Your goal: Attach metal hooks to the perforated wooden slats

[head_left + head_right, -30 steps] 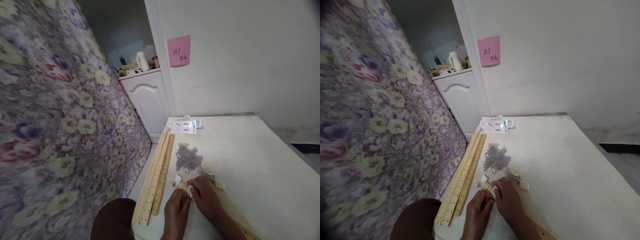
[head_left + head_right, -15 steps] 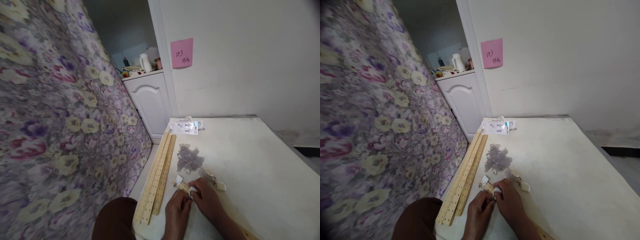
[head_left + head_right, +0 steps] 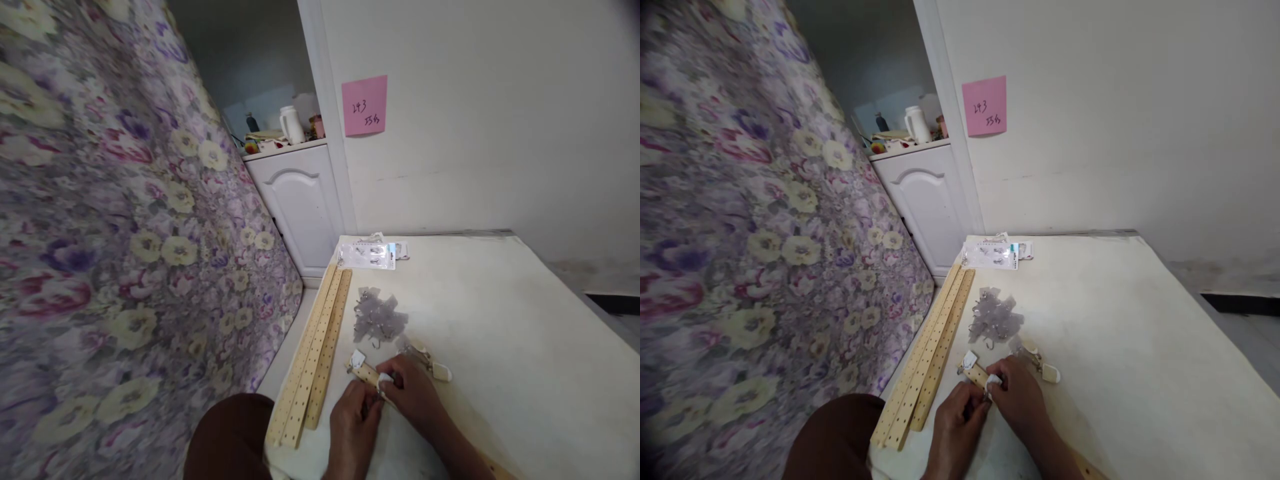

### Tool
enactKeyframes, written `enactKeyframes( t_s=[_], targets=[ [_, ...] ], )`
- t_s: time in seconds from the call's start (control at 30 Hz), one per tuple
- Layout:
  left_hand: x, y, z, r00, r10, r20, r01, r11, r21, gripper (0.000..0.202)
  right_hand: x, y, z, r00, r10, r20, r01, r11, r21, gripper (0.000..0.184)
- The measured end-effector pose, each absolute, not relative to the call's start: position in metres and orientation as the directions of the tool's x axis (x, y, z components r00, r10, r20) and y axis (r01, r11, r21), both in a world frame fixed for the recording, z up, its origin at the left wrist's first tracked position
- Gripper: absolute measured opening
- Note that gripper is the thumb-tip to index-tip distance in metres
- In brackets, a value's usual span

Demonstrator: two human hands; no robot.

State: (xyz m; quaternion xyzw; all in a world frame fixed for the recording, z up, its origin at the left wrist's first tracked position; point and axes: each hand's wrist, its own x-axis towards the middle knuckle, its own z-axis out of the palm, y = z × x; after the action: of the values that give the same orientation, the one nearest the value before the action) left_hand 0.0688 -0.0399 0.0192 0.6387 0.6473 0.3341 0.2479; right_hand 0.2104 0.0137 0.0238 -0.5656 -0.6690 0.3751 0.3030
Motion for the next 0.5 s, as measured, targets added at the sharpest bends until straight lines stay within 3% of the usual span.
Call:
enactKeyframes(
  t_s=[0.5],
  targets=[
    [0.0637, -0.0461, 0.0205, -0.033, 0.986, 0.164, 0.628, -0.107, 0.771, 0.007, 0.2135, 0.0075, 0.0267, -0.194, 0.980, 0.042, 0.493, 0.134, -0.860, 0.030]
  ],
)
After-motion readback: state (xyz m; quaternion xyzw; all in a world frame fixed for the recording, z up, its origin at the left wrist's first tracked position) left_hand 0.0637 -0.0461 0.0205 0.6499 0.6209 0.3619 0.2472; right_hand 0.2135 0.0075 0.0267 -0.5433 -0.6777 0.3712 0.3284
